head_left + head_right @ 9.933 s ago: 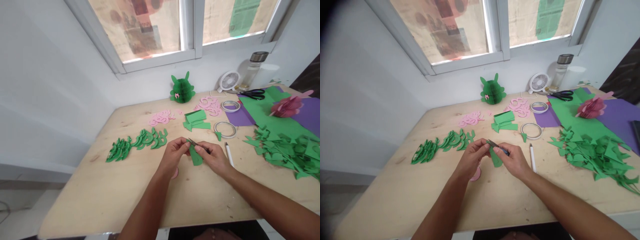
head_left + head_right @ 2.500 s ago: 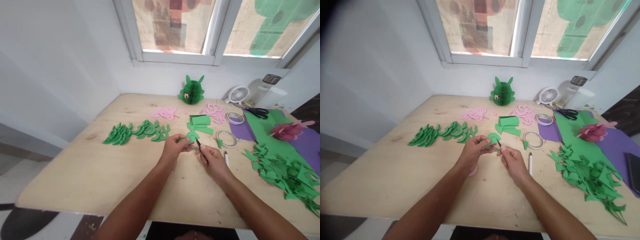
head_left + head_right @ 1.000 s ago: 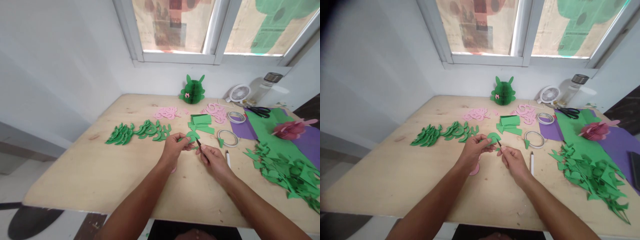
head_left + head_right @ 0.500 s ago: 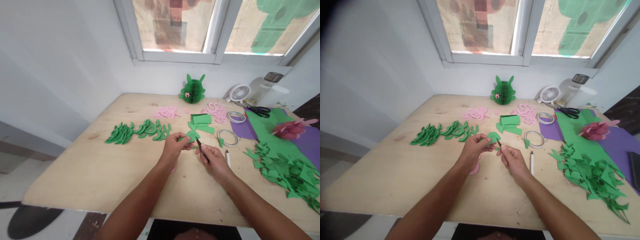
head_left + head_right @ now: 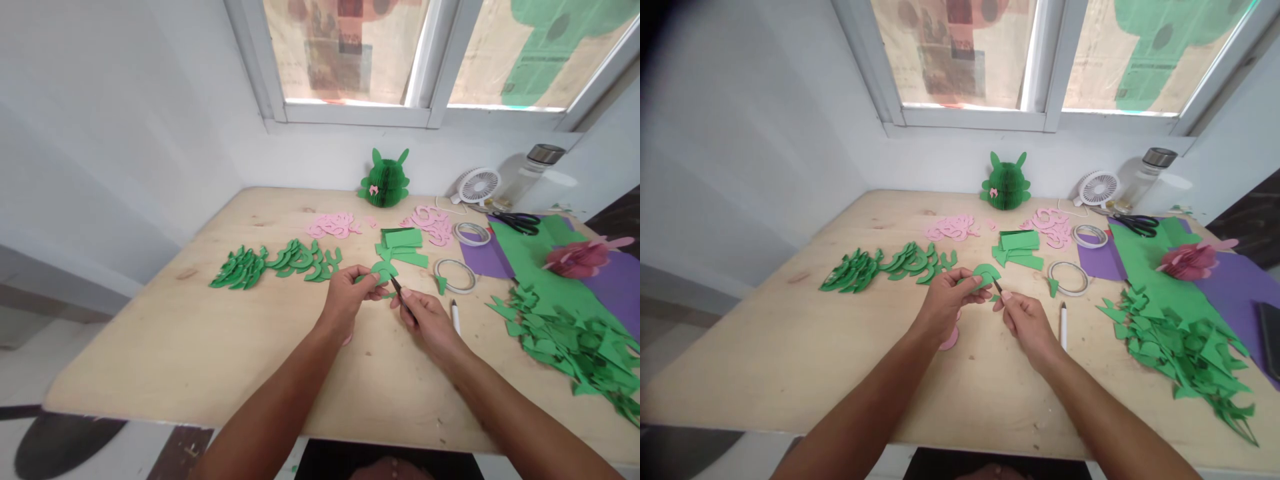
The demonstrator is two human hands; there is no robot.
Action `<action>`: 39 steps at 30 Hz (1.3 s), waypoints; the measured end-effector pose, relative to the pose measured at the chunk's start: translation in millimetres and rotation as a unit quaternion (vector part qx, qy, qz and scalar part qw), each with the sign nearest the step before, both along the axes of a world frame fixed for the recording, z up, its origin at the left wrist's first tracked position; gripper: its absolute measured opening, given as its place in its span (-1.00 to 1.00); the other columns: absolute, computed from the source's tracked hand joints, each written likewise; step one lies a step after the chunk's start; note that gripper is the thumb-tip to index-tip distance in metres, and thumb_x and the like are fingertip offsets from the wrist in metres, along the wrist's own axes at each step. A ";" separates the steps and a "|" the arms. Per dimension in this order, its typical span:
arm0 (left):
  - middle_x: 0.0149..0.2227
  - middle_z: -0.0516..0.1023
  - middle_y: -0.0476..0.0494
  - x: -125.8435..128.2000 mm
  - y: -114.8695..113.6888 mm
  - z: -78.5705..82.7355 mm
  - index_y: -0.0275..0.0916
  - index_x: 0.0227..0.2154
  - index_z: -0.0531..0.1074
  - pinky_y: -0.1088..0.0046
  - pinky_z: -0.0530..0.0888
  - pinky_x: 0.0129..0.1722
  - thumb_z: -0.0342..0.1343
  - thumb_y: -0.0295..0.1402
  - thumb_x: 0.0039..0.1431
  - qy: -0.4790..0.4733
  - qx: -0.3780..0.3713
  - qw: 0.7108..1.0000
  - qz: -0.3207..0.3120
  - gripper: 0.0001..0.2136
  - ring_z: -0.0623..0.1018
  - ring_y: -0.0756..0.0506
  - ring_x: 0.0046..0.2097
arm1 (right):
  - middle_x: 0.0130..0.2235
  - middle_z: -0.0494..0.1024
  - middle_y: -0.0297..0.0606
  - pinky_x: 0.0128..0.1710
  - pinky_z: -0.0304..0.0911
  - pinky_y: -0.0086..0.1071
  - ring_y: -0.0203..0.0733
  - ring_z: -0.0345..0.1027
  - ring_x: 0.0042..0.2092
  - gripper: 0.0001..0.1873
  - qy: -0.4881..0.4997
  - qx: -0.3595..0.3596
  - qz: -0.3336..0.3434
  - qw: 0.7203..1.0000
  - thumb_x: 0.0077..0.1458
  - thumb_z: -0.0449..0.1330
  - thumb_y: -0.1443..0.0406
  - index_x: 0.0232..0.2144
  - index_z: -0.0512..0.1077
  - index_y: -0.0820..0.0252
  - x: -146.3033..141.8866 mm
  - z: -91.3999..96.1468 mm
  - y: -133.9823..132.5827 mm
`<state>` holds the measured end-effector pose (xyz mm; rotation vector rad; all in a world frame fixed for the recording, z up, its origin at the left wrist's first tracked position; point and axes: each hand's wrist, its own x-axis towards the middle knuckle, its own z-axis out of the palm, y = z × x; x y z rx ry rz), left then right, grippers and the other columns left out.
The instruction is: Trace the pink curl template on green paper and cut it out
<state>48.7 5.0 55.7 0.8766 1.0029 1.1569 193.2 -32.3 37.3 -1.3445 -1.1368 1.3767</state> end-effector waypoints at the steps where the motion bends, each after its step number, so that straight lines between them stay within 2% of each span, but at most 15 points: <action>1: -0.55 0.55 -0.12 0.1 0.0 0.1 -0.33 -0.55 0.40 0.49 0.48 -0.44 0.22 -0.35 -0.10 0.000 0.000 1.000 0.001 -0.85 0.55 -0.03 -0.51 | -0.71 0.13 -0.49 -0.64 -0.24 -0.44 -0.43 -0.12 -0.65 -0.54 -0.001 -0.001 0.000 1.000 0.09 0.06 -0.03 -0.51 0.39 0.25 0.1 -0.1 0.0; 10: -0.55 0.56 -0.13 0.1 0.9 -2.4 -0.32 -0.56 0.38 0.50 0.47 -0.46 0.22 -0.35 -0.12 -0.001 -0.001 1.000 -0.003 -0.84 0.55 -0.04 -0.52 | -0.71 0.12 -0.49 -0.64 -0.24 -0.45 -0.43 -0.13 -0.65 -0.57 0.009 0.010 0.006 1.000 0.11 0.06 0.00 -0.50 0.39 0.25 0.5 -3.0 0.4; 23: -0.54 0.56 -0.15 -0.6 -0.7 -4.5 -0.32 -0.56 0.40 0.48 0.47 -0.43 0.23 -0.33 -0.12 0.005 -0.003 1.000 -0.026 -0.84 0.55 -0.04 -0.49 | -0.70 0.12 -0.51 -0.66 -0.31 -0.46 -0.46 -0.17 -0.67 -0.58 0.056 -0.018 0.007 0.998 0.08 0.09 -0.01 -0.47 0.38 0.25 -0.2 -2.4 0.0; 39: -0.56 0.55 -0.13 -0.5 -1.1 0.5 -0.30 -0.58 0.39 0.49 0.45 -0.45 0.23 -0.34 -0.15 0.008 -0.015 1.000 -0.027 -0.84 0.55 -0.05 -0.51 | -0.71 0.12 -0.50 -0.66 -0.26 -0.46 -0.43 -0.16 -0.66 -0.54 0.028 -0.008 0.008 1.000 0.07 0.08 -0.05 -0.50 0.38 0.23 1.0 -3.9 0.0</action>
